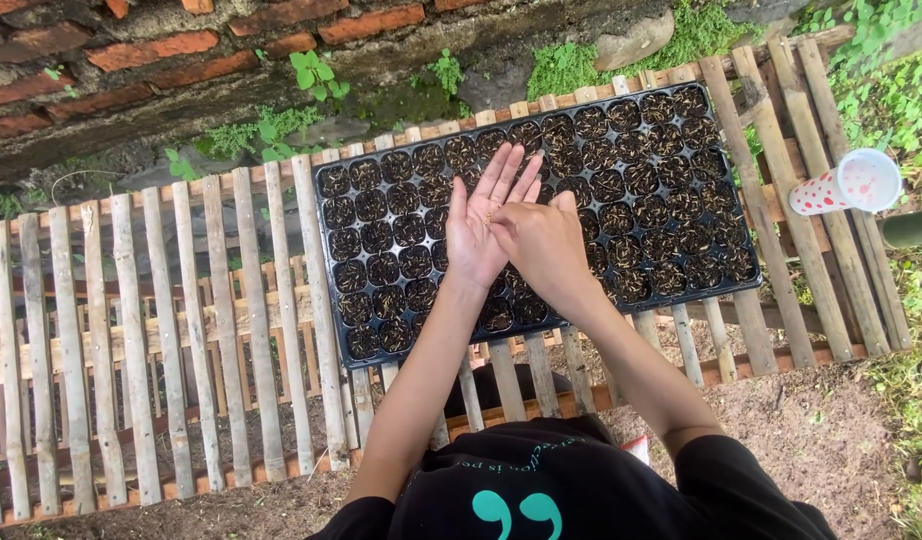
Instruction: The person is planting individual seeds into a seedling tray filled with soil, picking them from their palm and placing them into each cell.
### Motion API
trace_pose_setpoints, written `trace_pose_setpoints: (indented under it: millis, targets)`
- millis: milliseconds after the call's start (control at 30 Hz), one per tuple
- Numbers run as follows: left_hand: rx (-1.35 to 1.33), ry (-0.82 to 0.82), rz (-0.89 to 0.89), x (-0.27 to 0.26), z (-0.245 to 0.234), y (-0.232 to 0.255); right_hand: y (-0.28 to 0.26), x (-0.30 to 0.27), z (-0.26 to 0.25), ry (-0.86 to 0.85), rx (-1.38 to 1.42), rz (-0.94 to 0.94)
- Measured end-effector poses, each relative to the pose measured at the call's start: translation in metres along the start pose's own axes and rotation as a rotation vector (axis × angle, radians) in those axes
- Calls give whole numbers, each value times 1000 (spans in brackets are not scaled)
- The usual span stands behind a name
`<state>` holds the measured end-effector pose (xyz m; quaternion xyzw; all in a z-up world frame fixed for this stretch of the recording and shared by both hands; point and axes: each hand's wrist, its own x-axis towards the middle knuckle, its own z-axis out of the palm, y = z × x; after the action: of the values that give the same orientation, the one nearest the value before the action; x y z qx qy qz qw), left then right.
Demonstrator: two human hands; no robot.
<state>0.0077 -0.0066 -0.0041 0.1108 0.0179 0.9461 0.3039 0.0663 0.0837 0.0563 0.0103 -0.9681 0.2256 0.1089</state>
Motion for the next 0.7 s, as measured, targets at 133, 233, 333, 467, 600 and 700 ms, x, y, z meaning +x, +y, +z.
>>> trace_pose_setpoints:
  millis: [133, 233, 333, 467, 600, 700]
  targets:
    - [-21, -3, -9, 0, -1, 0, 2, -1, 2, 21, -46, -49]
    - [-32, -13, -11, 0, -2, 0, 1, -1, -1, 31, -48, -50]
    - [-39, -7, -8, 1, 0, 1, 3, -1, -5, -31, 21, -9]
    - [-72, 1, -15, -1, 3, 1, 5, -1, -12, -83, 138, 77]
    - [-66, 16, -21, 0, 3, 1, 0, 0, -21, -128, 185, 111]
    - [-70, 28, -26, 0, 1, 0, 0, 1, -25, -116, 234, 72]
